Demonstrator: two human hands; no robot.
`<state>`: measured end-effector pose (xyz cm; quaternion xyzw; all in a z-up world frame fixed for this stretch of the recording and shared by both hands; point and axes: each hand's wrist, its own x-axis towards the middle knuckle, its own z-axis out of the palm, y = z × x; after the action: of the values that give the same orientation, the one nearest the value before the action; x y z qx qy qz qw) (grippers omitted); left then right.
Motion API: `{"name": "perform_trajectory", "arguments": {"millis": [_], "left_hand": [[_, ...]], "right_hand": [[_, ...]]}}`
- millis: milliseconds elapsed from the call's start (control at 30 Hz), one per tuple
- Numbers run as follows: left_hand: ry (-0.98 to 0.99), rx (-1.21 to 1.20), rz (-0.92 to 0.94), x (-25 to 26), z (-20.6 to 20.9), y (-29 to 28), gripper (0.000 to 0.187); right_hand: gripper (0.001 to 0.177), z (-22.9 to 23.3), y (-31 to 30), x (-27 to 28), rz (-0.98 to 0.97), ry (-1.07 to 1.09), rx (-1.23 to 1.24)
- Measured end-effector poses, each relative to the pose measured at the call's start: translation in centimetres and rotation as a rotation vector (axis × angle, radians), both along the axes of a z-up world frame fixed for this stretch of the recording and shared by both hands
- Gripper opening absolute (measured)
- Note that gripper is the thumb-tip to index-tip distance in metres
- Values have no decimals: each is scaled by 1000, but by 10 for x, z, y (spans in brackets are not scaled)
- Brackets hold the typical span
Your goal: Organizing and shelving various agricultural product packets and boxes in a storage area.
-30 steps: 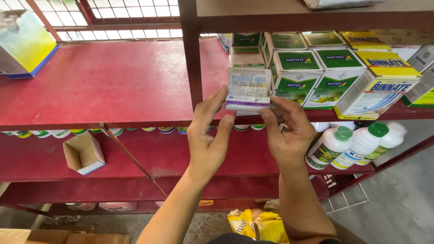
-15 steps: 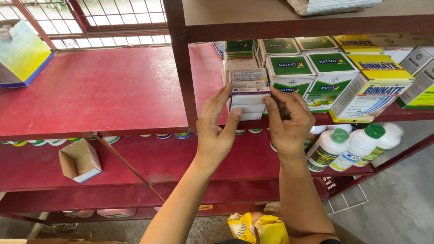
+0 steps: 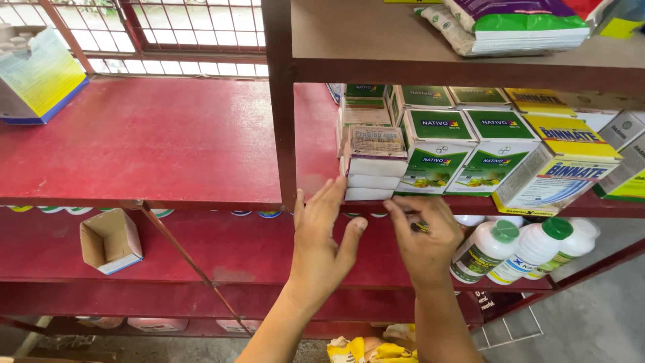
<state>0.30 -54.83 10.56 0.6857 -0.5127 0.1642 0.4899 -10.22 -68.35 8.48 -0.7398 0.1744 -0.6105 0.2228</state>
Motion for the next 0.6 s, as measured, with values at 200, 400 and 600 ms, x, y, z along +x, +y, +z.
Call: {"name": "perform_trajectory", "arguments": {"millis": [200, 400, 600], "left_hand": [[-37, 60, -21, -3, -13, -6, 69], [-24, 51, -23, -1, -15, -16, 70], [-6, 39, -25, 1, -17, -19, 68]], "right_hand": [[24, 7, 9, 7, -2, 105, -182], [28, 4, 1, 13, -9, 131, -184], [27, 2, -2, 14, 1, 128, -167]]}}
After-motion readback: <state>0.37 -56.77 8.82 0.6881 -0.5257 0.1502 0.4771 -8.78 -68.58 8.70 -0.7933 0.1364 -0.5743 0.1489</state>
